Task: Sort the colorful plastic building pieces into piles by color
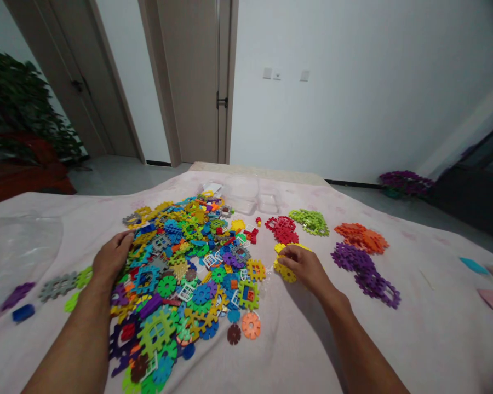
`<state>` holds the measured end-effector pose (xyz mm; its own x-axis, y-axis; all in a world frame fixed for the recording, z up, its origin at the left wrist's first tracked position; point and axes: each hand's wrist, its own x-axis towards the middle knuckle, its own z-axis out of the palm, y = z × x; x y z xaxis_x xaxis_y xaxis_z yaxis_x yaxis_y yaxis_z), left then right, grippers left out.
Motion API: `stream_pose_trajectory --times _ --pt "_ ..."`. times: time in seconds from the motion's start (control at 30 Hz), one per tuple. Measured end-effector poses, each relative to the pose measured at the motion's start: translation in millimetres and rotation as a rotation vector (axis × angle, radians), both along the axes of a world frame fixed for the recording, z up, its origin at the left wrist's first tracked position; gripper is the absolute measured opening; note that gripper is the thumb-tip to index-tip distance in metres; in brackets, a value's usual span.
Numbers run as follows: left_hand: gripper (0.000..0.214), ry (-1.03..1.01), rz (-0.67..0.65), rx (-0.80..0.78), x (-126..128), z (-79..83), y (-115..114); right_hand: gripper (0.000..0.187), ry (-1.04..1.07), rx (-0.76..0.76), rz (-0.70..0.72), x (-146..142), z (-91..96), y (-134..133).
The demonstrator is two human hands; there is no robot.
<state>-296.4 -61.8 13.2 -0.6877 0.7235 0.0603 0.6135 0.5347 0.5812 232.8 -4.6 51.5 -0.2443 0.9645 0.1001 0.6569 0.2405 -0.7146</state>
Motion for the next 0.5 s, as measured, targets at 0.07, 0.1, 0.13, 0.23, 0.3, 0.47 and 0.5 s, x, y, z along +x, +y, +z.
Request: stream_pose_trajectory --times 0.07,0.1,0.13,0.23,0.3,0.47,0.5 --pt "0.062 0.005 -0.007 0.005 0 -0.3 0 0.019 0.153 -0.057 0.093 -17 2.0 -3" --pt "0.062 0.006 -0.011 0.006 0 -0.3 0 0.020 0.206 -0.077 0.138 -27 3.1 -4" --pt "0.062 0.009 -0.013 0.006 0 -0.2 0 0.022 0.241 -0.083 0.182 -38 4.1 -3" --pt "0.062 0.021 -0.008 0.011 0 0.3 1 0.030 0.234 0.018 0.256 -71 4.6 10" --pt "0.061 0.023 -0.003 0.017 0 0.2 2 0.035 0.130 0.152 0.270 -93 2.0 28" --pt "0.061 0.011 -0.007 0.025 -4 -3.8 4 0.051 -0.291 0.256 0.299 -151 -6.0 64" --pt "0.060 0.013 -0.006 0.023 -5 -4.7 5 0.053 -0.350 0.232 0.303 -161 -6.7 64"
